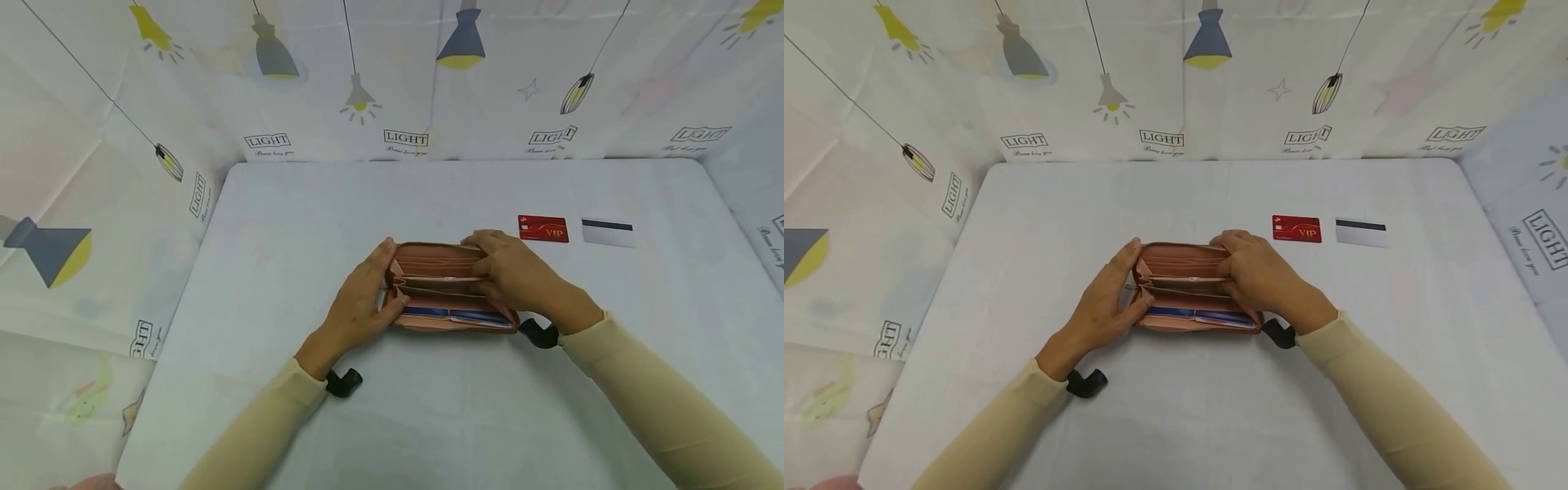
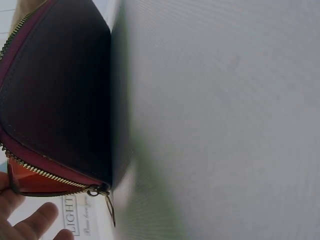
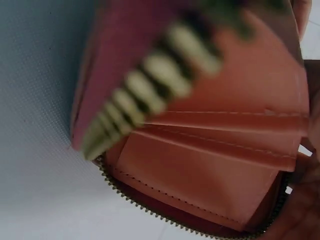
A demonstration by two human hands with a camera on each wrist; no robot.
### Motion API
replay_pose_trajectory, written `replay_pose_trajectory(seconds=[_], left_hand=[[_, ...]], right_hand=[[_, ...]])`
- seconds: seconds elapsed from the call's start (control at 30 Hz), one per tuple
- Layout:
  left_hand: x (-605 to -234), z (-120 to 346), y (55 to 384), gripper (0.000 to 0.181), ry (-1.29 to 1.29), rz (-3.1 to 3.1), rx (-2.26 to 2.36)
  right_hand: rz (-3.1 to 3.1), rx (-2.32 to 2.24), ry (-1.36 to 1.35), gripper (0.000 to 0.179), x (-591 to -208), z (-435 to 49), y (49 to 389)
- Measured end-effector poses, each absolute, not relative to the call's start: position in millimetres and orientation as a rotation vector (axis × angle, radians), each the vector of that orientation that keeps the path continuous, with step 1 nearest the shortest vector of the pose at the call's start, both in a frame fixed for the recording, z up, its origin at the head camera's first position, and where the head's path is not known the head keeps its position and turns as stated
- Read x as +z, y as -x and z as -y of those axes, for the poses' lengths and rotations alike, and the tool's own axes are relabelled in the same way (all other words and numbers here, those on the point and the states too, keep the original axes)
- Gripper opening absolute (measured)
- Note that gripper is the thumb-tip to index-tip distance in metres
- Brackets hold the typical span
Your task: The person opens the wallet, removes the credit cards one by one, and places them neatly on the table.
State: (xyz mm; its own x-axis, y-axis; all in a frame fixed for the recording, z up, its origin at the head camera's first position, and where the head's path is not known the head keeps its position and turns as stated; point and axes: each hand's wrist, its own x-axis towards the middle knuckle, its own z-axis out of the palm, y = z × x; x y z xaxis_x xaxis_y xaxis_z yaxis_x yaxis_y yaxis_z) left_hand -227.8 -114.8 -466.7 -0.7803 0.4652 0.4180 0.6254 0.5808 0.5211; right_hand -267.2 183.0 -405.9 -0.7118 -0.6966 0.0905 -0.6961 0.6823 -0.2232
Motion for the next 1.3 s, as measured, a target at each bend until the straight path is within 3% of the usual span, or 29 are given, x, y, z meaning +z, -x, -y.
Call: replay_pose_trajectory(seconds=[0.27,0.53,0.83,1.07,1.3], left_hand=[[-466,115,227,0.083,0.889,2.59,-0.994],[-463,116,225,0.082,0.879,2.597,-0.997],[-466,115,224,0.082,0.909,2.572,-0.956],[-465,116,224,0.083,0.904,2.563,-0.937],[-464,115,224,0.083,0.909,2.569,-0.956]], right_hand=[[-2.89,-0.611,1.001,0.019,-402,-182,266],[-2.957,-0.414,0.856,0.016,-398,-169,264],[-3.014,-0.343,0.998,0.011,-401,-163,268],[-3.025,-0.469,1.059,0.021,-401,-172,263],[-3.051,-0.463,0.987,0.022,-398,-171,263]])
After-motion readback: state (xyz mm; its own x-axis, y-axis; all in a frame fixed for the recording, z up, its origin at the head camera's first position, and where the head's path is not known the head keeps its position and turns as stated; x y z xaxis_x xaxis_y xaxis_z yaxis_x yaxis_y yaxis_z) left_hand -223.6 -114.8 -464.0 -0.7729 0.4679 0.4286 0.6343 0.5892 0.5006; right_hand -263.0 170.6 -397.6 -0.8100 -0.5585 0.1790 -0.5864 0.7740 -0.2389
